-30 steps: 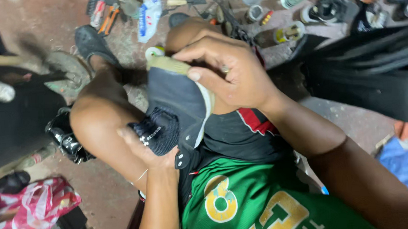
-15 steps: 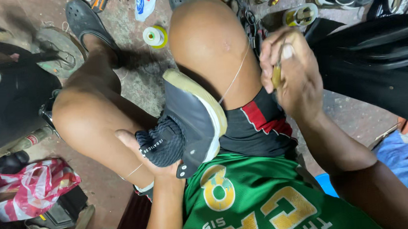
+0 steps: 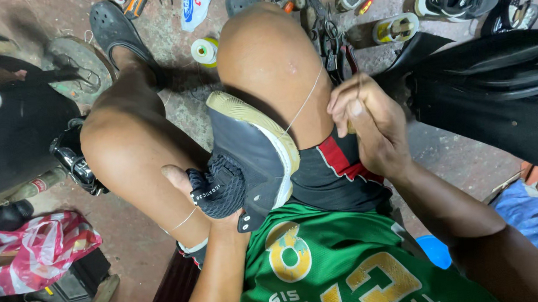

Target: The person sews the sole of a black shoe using a needle and thread. They repeatedly push the needle through the sole and pull the thread tight to secure the stitching.

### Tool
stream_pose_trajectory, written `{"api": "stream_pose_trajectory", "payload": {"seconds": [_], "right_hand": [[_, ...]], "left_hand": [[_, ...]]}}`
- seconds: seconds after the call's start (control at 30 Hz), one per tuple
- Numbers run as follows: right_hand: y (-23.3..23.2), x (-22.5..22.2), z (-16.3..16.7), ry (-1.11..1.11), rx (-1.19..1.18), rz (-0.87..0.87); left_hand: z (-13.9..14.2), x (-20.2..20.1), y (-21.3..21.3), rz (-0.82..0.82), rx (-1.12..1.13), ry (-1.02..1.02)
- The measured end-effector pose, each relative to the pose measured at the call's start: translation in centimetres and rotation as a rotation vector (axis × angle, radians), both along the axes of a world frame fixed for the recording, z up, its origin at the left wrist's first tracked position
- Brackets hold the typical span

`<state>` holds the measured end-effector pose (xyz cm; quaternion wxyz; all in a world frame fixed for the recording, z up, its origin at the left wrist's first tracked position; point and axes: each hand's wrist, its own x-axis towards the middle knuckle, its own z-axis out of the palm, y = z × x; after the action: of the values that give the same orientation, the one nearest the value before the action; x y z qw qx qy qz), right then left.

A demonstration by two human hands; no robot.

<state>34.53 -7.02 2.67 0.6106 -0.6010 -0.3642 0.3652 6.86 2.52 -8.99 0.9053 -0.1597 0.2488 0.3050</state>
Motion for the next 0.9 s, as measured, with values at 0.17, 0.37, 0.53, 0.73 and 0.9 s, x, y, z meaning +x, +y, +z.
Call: {"api": "stream_pose_trajectory", "payload": {"seconds": [0.17,0.37,0.53,0.73,0.9], "right_hand": [[-0.1,1.1,2.9,-0.492,-0.108,0.150],[2.1,0.7,5.0,-0.628,0.046,0.266],[3.2,-0.1,5.7,-0.594,0.042,0.280],[3.5,-0.3,5.9,-0.575,-0.008,0.282],[3.5,-0.2,6.3,-0.634,-0.018,0.295]], "left_hand": [[1.4,0.0,0.6,-0.023,-0.006,-0.071],[3.8,1.6,1.3,0.013,-0.029,-0.144],[5.5,2.2,1.2,-0.014,0.018,-0.051],[5.9,2.7,1.3,0.007,-0.023,-0.170],[5.7,2.5,1.0,-0.017,-0.010,-0.151]]}}
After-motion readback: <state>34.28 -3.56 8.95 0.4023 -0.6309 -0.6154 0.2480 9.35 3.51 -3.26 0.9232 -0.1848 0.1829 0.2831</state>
